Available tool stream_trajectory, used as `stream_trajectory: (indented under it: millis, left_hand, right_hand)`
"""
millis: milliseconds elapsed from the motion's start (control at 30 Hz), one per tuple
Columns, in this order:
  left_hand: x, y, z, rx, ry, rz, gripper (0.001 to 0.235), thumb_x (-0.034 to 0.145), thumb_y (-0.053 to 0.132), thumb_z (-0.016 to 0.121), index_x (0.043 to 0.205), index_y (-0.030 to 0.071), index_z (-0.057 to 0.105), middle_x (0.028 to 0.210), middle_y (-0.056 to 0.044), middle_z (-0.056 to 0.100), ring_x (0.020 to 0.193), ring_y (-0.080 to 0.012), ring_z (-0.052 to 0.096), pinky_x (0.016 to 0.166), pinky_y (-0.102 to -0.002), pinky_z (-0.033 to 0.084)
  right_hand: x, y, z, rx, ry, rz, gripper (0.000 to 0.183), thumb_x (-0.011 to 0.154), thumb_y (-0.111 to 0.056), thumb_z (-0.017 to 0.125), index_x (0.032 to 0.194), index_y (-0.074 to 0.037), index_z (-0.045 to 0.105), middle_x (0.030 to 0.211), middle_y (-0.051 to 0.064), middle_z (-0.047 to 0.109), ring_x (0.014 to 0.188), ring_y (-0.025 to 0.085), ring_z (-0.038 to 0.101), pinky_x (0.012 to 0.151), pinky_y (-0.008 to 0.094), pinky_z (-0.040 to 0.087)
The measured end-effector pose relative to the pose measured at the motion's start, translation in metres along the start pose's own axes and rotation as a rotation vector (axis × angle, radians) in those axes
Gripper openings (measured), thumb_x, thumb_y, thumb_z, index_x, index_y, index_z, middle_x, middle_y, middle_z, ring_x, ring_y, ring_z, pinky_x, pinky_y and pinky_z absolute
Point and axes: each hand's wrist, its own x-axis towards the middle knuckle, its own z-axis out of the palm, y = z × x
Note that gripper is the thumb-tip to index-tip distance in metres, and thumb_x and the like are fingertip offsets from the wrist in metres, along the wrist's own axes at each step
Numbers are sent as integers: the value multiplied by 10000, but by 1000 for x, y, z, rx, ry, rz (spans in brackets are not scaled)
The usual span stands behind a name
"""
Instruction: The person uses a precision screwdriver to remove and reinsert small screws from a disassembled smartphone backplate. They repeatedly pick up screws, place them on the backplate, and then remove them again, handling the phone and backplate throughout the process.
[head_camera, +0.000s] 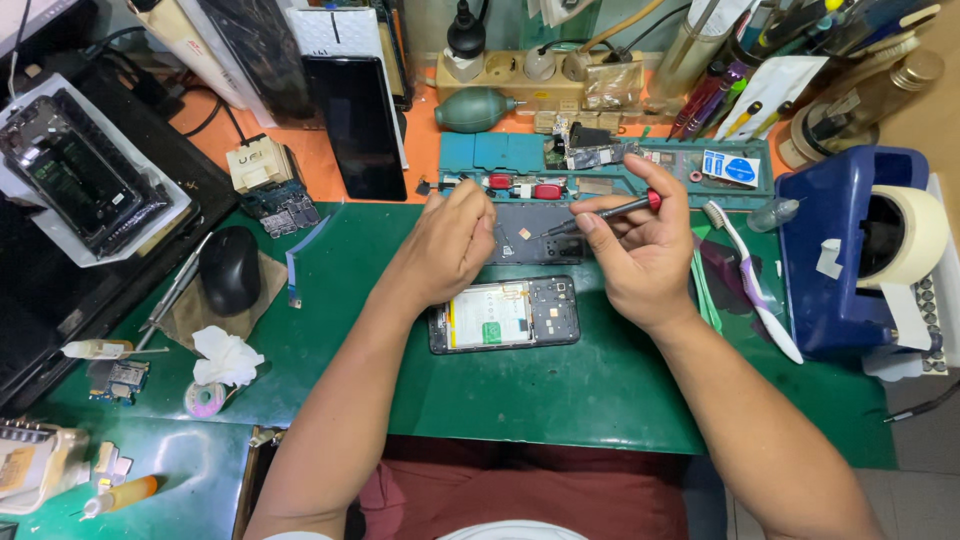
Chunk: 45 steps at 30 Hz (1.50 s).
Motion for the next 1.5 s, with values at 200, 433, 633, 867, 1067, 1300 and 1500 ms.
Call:
stream_trajectory:
  millis: [200, 433, 633, 867, 1067, 1300, 1500]
  left_hand:
    - [4, -1, 10, -580, 144, -16, 101, 887, 138, 481, 850, 52, 518, 732, -47, 432, 661, -155, 484, 621, -259, 391]
    - [1, -3, 35, -1016, 199, -247, 192, 910, 169, 434, 863, 47, 575, 718, -5, 512, 653, -57, 498, 616, -176, 425]
    - [3, 2, 35, -1025, 204, -255, 216, 913, 187, 429, 828, 46, 569, 693, -26, 512, 636, -60, 477, 599, -173, 414]
    - [3, 8, 13, -823, 236, -199, 191, 897, 170, 476, 821, 33, 585, 676, -55, 532, 607, -82, 491, 590, -204, 432]
    - [4, 15, -4, -366, 56, 11, 83, 794, 108, 613, 831, 34, 622, 695, -93, 541, 581, -184, 521, 602, -300, 417]
    - [3, 12, -5, -274, 2, 17, 65, 753, 80, 639, 810, 49, 638, 683, -79, 558, 561, -190, 532, 612, -298, 407]
    - [1, 3, -2, -244, -15, -1, 69, 759, 145, 644, 819, 113, 639, 704, -19, 557, 595, -150, 542, 641, -271, 387]
  right_hand:
    - [1, -7, 5, 0, 57, -122, 535, 828, 78, 545, 1253, -13, 233, 881, 220, 591, 766, 196, 608, 704, 265, 505]
    - [-6, -9, 9, -17, 98, -277, 544, 812, 128, 514, 1234, 19, 189, 907, 303, 547, 796, 358, 612, 740, 385, 529]
    - [-7, -10, 15, -32, 71, -342, 542, 797, 136, 522, 1218, 40, 195, 914, 294, 543, 814, 348, 610, 751, 401, 522]
    - [-1, -5, 3, -100, 25, -392, 541, 798, 160, 534, 1213, 64, 200, 901, 312, 540, 797, 371, 608, 733, 409, 520]
    - [10, -12, -8, -184, -129, -298, 487, 787, 136, 571, 1177, 101, 282, 869, 246, 569, 796, 306, 609, 722, 381, 507]
    - [11, -13, -7, -305, -333, -69, 426, 759, 57, 597, 1143, 72, 414, 810, 163, 617, 690, 254, 628, 647, 354, 514]
    - [6, -11, -1, -336, -356, -54, 397, 762, 45, 588, 1128, 64, 434, 794, 144, 627, 670, 244, 632, 614, 329, 516]
